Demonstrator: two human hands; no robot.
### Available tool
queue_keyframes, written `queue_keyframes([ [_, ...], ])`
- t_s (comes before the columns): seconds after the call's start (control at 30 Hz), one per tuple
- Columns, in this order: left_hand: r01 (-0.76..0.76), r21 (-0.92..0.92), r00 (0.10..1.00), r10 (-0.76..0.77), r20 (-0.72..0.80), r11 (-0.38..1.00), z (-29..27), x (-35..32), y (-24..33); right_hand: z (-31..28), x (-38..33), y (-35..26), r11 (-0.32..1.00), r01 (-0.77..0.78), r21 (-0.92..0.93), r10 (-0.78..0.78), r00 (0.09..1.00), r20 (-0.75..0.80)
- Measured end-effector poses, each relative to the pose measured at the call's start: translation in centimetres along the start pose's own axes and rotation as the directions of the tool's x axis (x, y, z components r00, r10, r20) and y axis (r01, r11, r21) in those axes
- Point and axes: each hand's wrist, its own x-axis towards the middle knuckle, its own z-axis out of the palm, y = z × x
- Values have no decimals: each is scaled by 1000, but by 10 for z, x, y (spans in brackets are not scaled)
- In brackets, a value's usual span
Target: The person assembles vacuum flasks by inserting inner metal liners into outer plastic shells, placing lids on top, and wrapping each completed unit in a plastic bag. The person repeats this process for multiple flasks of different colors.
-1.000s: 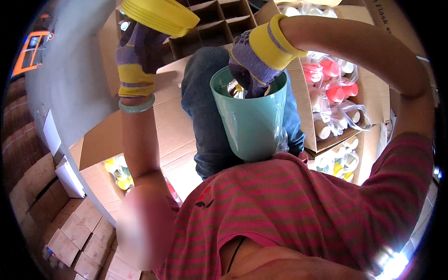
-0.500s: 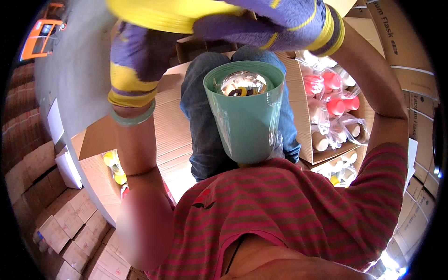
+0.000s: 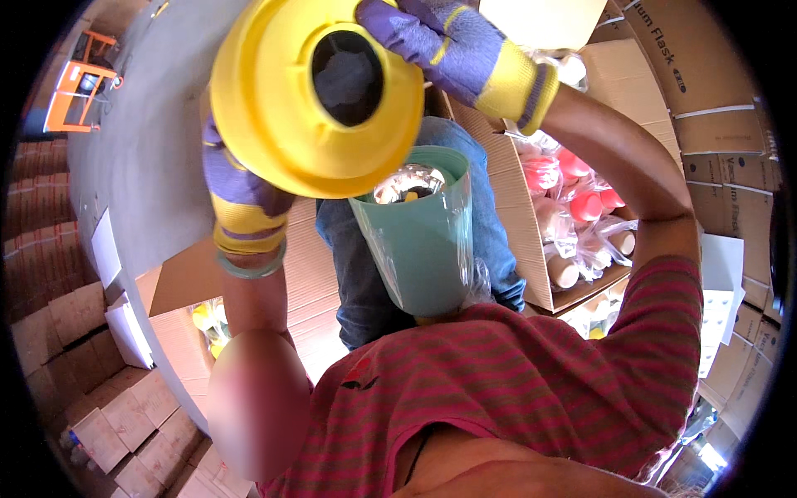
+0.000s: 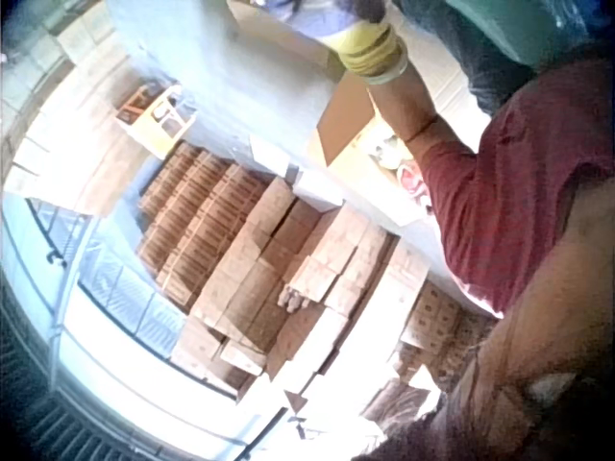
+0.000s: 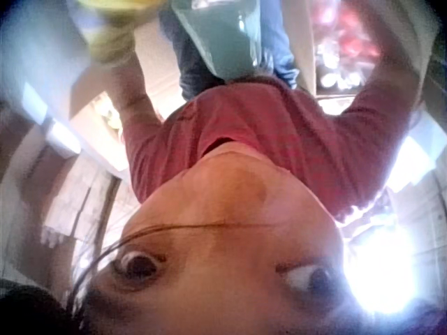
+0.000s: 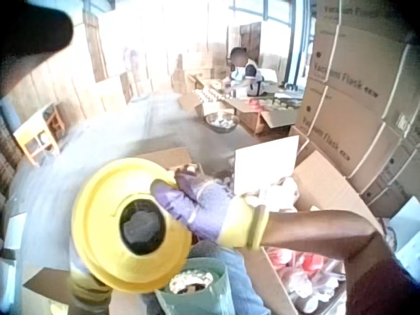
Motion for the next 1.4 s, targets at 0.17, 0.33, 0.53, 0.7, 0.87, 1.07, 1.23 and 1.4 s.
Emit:
queue_keyframes([
  [0.17,-156,523,978,57,200,838,-1,-8,-5,-15,-1,-23,984,-123,-126,129,991,46],
  [0.33,-93,156,995,99,-32,983,31,0,5,9,-9,-12,955,-282,88,285,958,-25],
  [0.53,-63,170,997,69,-29,983,1,30,-10,4,-30,-40,854,-517,57,498,843,203],
  [0.7,-13,236,997,-5,76,972,14,8,-18,13,-1,-41,644,599,-475,-615,775,145],
  [0.87,-436,806,893,303,332,401,41,17,4,-3,7,-29,685,-257,682,11,939,343],
  [1.07,6,271,996,19,-90,963,10,18,-22,20,-14,-16,980,154,129,-175,970,169],
  [1.23,-558,817,828,157,538,146,29,26,1,4,-21,-24,702,-384,599,399,910,114],
  [1.4,-860,509,508,29,861,-40,28,49,12,-2,-31,9,627,-368,687,456,888,60],
])
